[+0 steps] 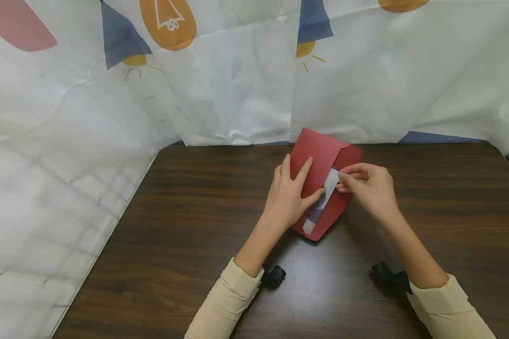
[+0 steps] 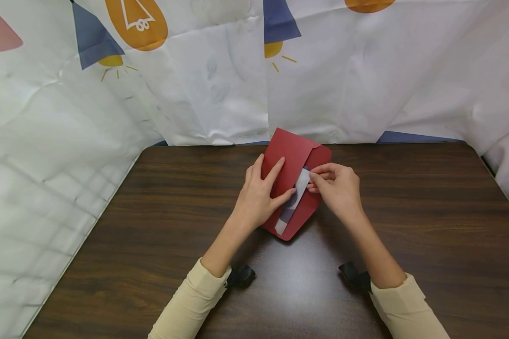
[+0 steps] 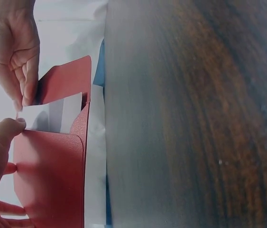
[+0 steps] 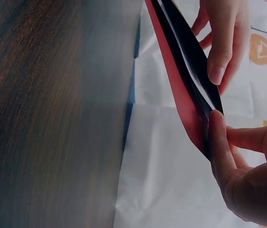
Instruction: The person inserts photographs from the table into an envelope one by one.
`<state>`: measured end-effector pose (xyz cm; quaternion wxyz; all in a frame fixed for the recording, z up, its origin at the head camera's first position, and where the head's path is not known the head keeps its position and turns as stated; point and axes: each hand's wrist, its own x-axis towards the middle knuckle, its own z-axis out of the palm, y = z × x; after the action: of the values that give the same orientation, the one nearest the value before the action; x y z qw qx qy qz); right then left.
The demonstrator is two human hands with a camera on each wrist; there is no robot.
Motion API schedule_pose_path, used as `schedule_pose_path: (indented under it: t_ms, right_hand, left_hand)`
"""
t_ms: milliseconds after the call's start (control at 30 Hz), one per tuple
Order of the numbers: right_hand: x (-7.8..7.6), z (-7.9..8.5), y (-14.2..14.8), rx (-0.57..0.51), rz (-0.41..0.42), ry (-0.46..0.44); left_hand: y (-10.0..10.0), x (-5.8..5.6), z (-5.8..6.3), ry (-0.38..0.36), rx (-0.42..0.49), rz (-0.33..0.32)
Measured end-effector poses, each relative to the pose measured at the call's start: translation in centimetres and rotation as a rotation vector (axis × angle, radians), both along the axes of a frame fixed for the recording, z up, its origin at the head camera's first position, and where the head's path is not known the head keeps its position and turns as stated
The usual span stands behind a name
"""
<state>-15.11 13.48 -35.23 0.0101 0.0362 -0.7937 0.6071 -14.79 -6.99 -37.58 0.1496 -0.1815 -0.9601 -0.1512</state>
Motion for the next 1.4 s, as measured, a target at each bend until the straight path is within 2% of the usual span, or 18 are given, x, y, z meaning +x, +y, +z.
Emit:
schedule_pose_path:
  t_ms: [267,600,1400]
  right_hand:
    - [0.15,0.0,-0.34,-0.012,-0.009,-0.005]
    - [0.2,-0.19,-0.52,-0.018,-0.012,-0.024]
    - [0.35,-0.29,-0.73,-0.022,-0.064,0.007]
  left_hand:
    - [-0.02,0.07,0.13,-0.014,-0.002,-0.01]
    - [-0.06,0.11,0.03,0.03,-0.003,-0.046]
    - [0.22,0.28,0.26,0.036,-0.028,-0.053]
